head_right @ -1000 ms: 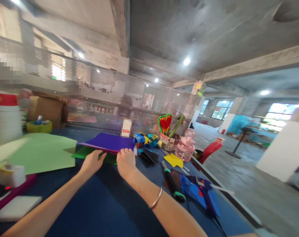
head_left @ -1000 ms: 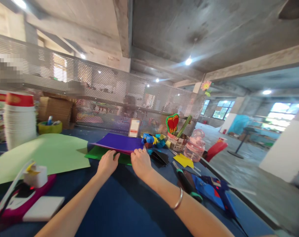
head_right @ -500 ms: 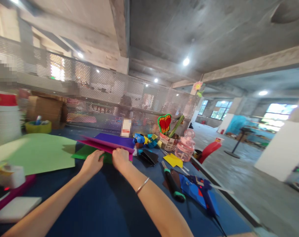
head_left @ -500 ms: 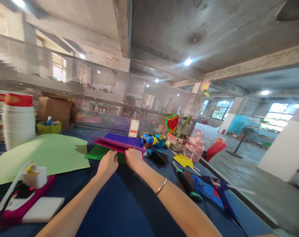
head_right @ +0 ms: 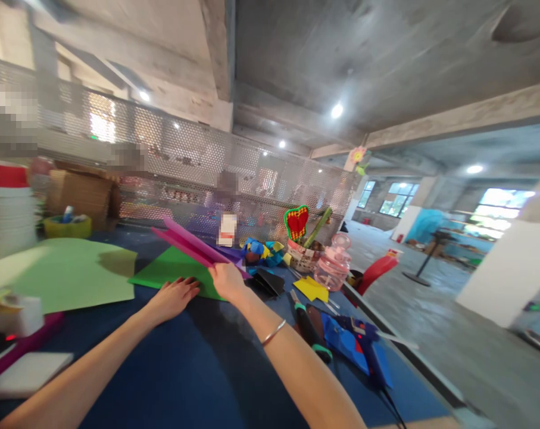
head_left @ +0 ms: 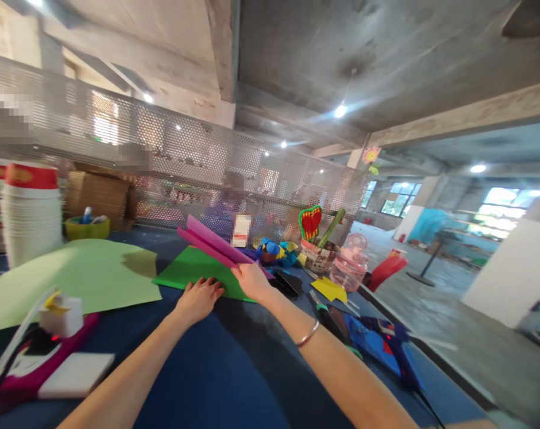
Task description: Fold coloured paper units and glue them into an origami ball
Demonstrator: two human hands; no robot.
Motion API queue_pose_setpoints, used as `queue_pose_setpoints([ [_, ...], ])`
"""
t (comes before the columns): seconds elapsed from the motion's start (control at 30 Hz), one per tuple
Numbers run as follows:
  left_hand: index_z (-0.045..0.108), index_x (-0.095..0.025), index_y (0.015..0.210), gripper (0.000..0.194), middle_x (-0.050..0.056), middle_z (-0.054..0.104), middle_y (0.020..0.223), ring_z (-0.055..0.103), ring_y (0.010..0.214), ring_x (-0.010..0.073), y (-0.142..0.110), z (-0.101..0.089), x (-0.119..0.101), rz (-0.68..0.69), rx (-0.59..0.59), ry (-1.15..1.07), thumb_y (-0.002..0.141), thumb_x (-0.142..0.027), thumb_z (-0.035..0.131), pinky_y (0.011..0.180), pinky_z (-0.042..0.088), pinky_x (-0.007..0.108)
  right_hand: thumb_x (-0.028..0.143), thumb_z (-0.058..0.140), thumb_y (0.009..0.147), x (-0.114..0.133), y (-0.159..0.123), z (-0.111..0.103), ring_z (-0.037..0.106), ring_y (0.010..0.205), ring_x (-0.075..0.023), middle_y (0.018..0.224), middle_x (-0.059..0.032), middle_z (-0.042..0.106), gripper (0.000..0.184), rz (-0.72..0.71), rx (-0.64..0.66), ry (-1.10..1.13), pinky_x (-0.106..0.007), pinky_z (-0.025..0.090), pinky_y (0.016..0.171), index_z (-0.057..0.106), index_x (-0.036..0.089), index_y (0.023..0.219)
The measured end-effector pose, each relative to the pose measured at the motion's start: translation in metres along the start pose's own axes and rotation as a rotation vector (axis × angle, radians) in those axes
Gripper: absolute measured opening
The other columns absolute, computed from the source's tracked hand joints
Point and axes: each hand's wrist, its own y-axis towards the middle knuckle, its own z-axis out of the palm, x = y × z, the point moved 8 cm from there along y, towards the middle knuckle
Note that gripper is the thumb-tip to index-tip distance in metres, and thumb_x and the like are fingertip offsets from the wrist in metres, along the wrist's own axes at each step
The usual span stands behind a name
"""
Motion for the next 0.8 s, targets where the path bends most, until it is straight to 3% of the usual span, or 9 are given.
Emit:
queue_pose_setpoints([
  [0.2,0.066,-0.017,0.109,0.034,0.015,0.053,0.136,0.036,0.134,0.0387,-0.002,-0.010,-0.002,-0.047,-0.051,-0.234,0.086,-0.032,0.048,0.107,0.019,0.061,0.027,0.039,0.097,0.007,-0.008,0.019,0.067,0.089,-0.0184,0.092,-0.0112,0.073,0.034,-0.059,0.062,0.126,-0.023,0.042,0.074,0.069,0.013,0.095],
  [0.3,0.066,-0.010,0.107,0.043,0.021,0.061,0.124,0.049,0.123,0.0389,0.001,-0.016,0.001,-0.122,-0.099,-0.479,0.074,-0.037,0.062,0.104,0.031,0.053,0.024,0.042,0.095,0.011,-0.011,0.027,0.065,0.099,-0.0173,0.107,-0.0078,0.072,0.028,-0.096,0.083,0.193,-0.022,0.042,0.082,0.067,0.018,0.107],
  [0.37,0.066,-0.010,0.106,0.049,0.018,0.069,0.111,0.060,0.109,0.0333,0.002,-0.020,0.003,-0.166,-0.128,-0.687,0.068,-0.042,0.067,0.097,0.042,0.043,0.021,0.043,0.095,0.012,-0.013,0.031,0.064,0.102,-0.0171,0.111,-0.0055,0.070,0.028,-0.105,0.096,0.229,-0.022,0.042,0.084,0.066,0.021,0.111],
  [0.47,0.067,-0.013,0.099,0.047,0.011,0.072,0.102,0.064,0.101,0.0249,0.000,-0.025,0.012,-0.262,-0.217,-0.991,0.068,-0.049,0.066,0.090,0.048,0.032,0.023,0.041,0.096,0.011,-0.014,0.037,0.065,0.097,-0.0186,0.104,-0.0047,0.072,0.029,-0.082,0.102,0.264,-0.025,0.044,0.080,0.067,0.023,0.109],
  [0.6,0.062,-0.013,0.091,0.038,0.010,0.071,0.090,0.067,0.084,0.0210,-0.007,-0.024,0.027,-0.451,-0.324,-1.316,0.067,-0.042,0.070,0.078,0.054,0.033,0.027,0.044,0.095,0.014,-0.018,0.041,0.065,0.089,-0.0182,0.096,-0.0041,0.073,0.027,-0.074,0.110,0.301,-0.025,0.043,0.075,0.069,0.023,0.102],
  [0.7,0.059,-0.014,0.085,0.024,0.005,0.067,0.075,0.065,0.066,0.0155,-0.010,-0.020,0.024,-0.505,-0.301,-1.507,0.072,-0.031,0.069,0.071,0.057,0.033,0.030,0.047,0.094,0.018,-0.021,0.042,0.063,0.085,-0.0166,0.095,-0.0029,0.072,0.025,-0.085,0.117,0.328,-0.023,0.041,0.071,0.070,0.023,0.100],
  [0.8,0.058,-0.014,0.086,0.025,0.005,0.066,0.075,0.064,0.062,0.0130,-0.012,-0.020,0.017,-0.509,-0.276,-1.593,0.074,-0.030,0.071,0.068,0.057,0.029,0.031,0.045,0.095,0.018,-0.019,0.041,0.061,0.072,-0.0149,0.083,-0.0040,0.071,0.030,-0.065,0.131,0.345,-0.023,0.039,0.063,0.071,0.018,0.090],
])
